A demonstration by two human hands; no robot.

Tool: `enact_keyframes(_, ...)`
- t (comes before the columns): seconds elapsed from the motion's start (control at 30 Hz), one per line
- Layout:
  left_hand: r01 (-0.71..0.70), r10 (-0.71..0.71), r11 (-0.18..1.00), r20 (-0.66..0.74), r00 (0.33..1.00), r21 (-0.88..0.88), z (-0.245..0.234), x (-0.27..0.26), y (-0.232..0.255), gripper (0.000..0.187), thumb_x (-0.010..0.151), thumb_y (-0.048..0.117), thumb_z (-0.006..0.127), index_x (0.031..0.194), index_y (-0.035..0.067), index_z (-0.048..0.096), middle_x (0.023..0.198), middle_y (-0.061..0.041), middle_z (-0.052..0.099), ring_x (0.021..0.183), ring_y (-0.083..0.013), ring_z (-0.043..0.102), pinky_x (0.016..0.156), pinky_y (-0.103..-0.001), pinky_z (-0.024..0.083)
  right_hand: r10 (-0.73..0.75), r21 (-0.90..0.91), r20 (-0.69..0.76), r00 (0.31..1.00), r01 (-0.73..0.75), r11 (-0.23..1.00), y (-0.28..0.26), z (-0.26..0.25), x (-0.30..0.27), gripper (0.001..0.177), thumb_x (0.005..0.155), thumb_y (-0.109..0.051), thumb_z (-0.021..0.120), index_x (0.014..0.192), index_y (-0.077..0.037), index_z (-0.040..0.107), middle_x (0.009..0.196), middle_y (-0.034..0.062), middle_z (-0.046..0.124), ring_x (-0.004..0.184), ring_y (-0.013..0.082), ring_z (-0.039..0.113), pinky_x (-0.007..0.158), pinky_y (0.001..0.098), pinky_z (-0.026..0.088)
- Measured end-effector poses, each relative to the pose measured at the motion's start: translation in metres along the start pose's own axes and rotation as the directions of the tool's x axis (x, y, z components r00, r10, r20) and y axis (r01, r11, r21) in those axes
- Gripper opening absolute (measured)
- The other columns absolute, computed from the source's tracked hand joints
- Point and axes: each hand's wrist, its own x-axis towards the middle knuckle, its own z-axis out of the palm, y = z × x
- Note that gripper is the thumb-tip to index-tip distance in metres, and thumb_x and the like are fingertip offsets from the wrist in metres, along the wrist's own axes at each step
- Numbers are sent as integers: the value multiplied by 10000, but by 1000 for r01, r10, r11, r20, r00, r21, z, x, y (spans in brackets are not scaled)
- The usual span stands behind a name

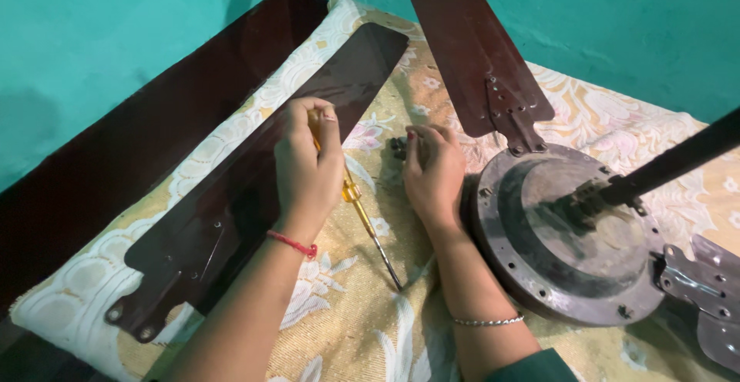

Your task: The person uses a screwdriver to attach fan blades to a ceiling fan motor housing. They align each blade, insert screws, and tighten them to secure the blades in place.

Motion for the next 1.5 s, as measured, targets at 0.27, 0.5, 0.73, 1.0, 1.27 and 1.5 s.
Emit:
enact_keyframes(0.27, 99, -99, 995, 36, 994, -4, 5, 3, -8, 157, 1050, 196, 581, 1044, 41, 604, 852, -78, 698, 717, -145, 680, 646, -309, 526, -153, 355, 131, 979, 98, 930, -52, -27, 0, 241, 1066, -173, 584, 1126, -13, 754, 1147, 142, 725, 1030, 244, 711, 840, 344, 589)
enact_keyframes(0.5, 522, -274, 673, 480, 834, -524, 15, -9, 15, 189, 1045, 277, 619, 1051, 90, 596, 803, 10, 599, 634, -94, 575, 496, -231, 463, -311, 299, 426, 849, 192, 935, -97, -112, -19, 289, 916, -145, 711, 1189, -50, 725, 1086, 110, 735, 944, 244, 745, 805, 349, 617)
enact_keyframes(0.73, 732, 59, 554, 896, 440, -395, 35, -77, 67, 98, 984, 76, 681, 1049, 31, 624, 1025, -58, 648, 892, -93, 688, 792, -286, 633, -441, 134, 439, 783, 428, 894, -61, -250, -66, 277, 880, -97, 775, 1157, -107, 767, 1134, 88, 729, 1036, 256, 734, 856, 365, 616)
enact_keyframes(1.0, 190, 309, 892, 860, 406, -411, 55, -137, 95, 87, 832, -37, 735, 891, 6, 688, 1208, -73, 759, 977, -147, 782, 795, -297, 658, -223, -306, 202, 954, 278, 911, 42, -360, -130, 302, 797, -172, 835, 1090, -131, 776, 1137, 70, 740, 1050, 257, 718, 885, 390, 591)
enact_keyframes(1.27, -644, 554, 684, 819, 152, -343, 56, -122, 119, 121, 819, 102, 711, 939, 85, 707, 1126, -7, 741, 697, -237, 750, 596, -346, 593, 454, -144, -404, 794, -545, 826, 133, -410, -177, 836, 880, -144, 831, 1571, -100, 363, 1536, 252, 300, 1397, 327, 352, 1153, 416, 391)
enact_keyframes(1.5, -776, 568, 523, 823, 8, -353, 93, -135, 161, 88, 867, 70, 667, 936, 118, 691, 971, -22, 721, 832, -206, 763, 599, -359, 590, 660, 523, -496, 564, -413, 746, 169, -416, -184, 1161, 882, 5, 755, 1629, -162, -119, 1622, 251, 119, 1395, 258, 431, 1110, 354, 446)
